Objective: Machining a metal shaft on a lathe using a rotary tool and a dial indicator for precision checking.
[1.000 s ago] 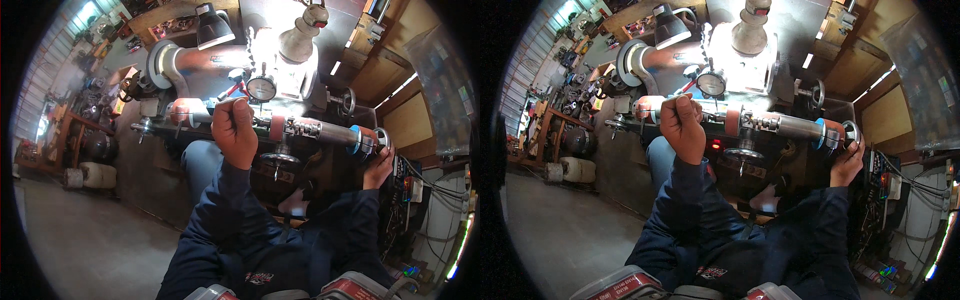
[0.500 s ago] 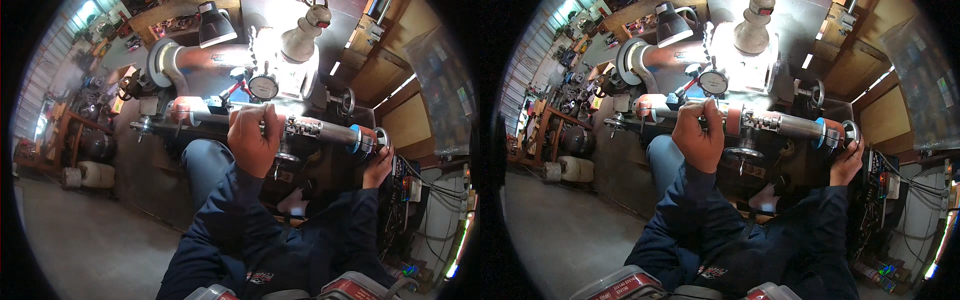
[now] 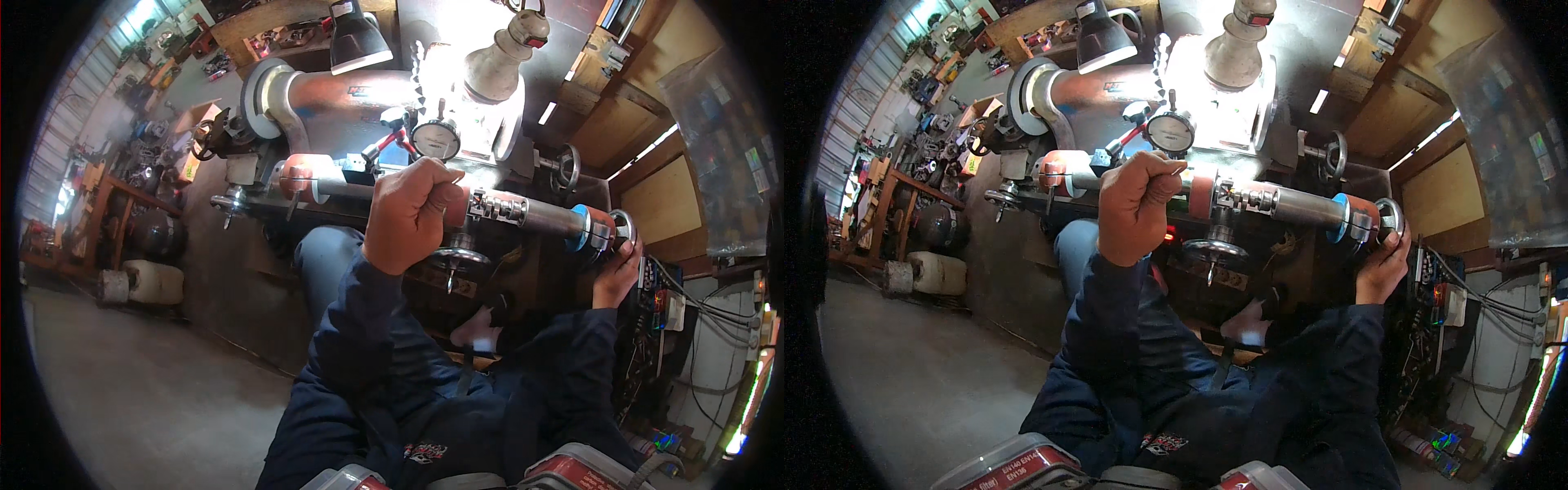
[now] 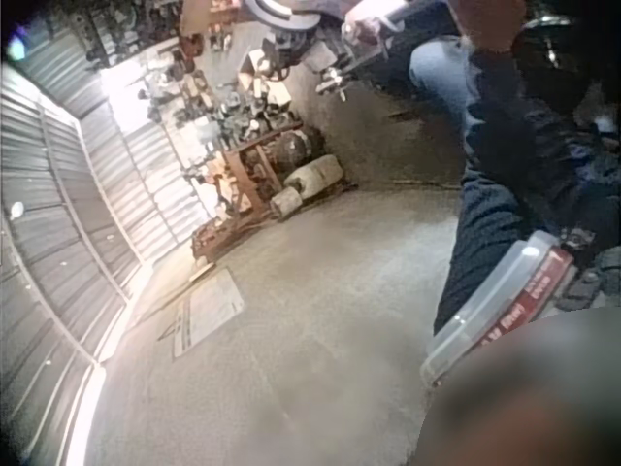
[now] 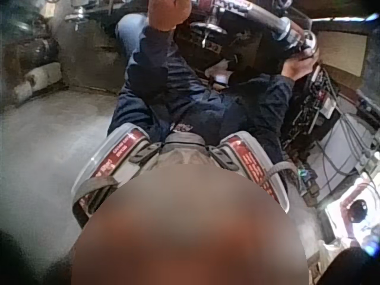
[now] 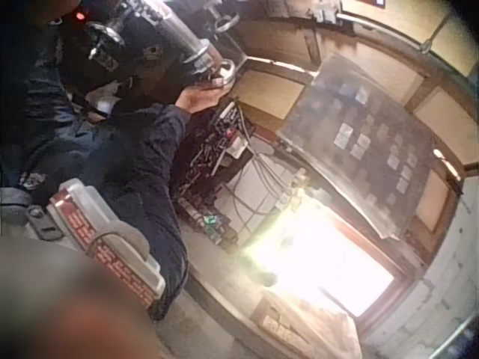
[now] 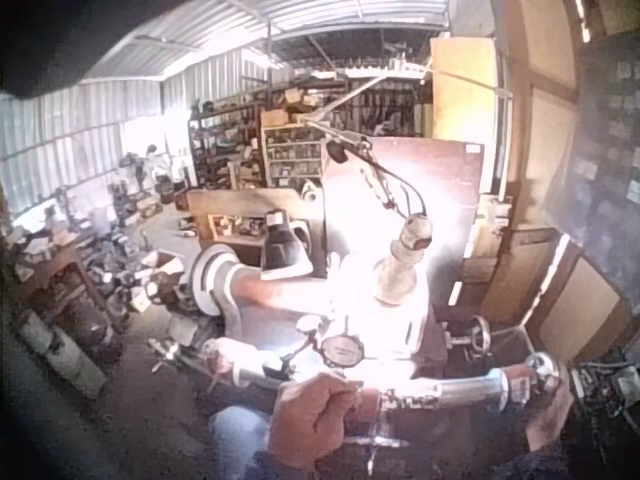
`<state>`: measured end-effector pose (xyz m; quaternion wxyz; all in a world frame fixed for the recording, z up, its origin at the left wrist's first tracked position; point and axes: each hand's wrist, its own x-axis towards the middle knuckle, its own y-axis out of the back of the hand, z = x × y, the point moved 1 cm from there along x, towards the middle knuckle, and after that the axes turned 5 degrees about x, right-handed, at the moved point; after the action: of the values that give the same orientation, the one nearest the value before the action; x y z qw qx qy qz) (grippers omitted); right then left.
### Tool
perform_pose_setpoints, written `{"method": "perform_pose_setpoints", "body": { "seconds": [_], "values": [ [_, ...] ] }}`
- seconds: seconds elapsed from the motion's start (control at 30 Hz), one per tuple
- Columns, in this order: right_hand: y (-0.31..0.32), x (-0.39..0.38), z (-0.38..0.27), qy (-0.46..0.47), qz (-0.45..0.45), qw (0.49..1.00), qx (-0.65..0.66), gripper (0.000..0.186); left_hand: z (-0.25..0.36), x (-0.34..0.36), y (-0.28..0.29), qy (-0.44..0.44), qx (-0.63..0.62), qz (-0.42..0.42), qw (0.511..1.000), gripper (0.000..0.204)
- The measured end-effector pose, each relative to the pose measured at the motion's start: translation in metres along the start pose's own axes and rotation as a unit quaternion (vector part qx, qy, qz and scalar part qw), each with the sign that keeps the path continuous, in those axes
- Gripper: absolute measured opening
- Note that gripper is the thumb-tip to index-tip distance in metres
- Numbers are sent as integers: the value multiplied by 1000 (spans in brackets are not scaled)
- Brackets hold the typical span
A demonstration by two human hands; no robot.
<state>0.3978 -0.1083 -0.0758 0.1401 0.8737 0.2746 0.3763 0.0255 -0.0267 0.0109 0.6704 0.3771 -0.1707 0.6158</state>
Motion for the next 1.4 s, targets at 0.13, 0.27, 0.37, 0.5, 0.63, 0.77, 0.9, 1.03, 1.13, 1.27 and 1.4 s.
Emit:
{"method": "perform_pose_setpoints", "body": {
  "seconds": [0.13, 0.27, 0.37, 0.5, 0.63, 0.77, 0.9, 1.03, 1.13, 1.27, 1.4],
  "values": [
    [10, 9, 19, 18, -55, 996, 72, 57, -6, -3, 4, 27, -42, 2, 999, 11],
    [30, 32, 52, -56, -114, 975, 183, 49, -9, -13, -9, 3, 2, 79, 997, 17],
    [28, 49, 79, -30, -154, 983, 96, 46, -10, -19, -18, -42, 78, 170, 981, 17],
    [1, 38, 107, -19, -240, 964, 115, 42, -11, -18, -23, -31, 97, 221, 970, 13],
    [-5, 29, 122, -14, -269, 958, 98, 38, -5, -10, -30, 20, 61, 236, 970, 12],
    [2, 27, 127, -16, -285, 954, 88, 34, 4, -3, -27, -19, -28, 264, 964, 13],
    [18, 27, 118, -10, -301, 951, 64, 30, 2, 4, -24, -10, -135, 384, 913, 5],
    [48, 33, 94, -81, -336, 938, 24, 28, 12, -13, -58, -209, 6, 134, 969, 11],
    [72, 40, 75, -90, -394, 915, 22, 29, 21, -43, -106, -162, -11, -176, 971, 24],
    [83, 56, 66, -19, -331, 943, -22, 24, 20, -87, -145, -77, -37, -459, 884, 16],
    [62, 74, 67, -5, -243, 968, 56, 20, 14, -100, -158, -35, -14, -539, 842, 17]
  ]
}}
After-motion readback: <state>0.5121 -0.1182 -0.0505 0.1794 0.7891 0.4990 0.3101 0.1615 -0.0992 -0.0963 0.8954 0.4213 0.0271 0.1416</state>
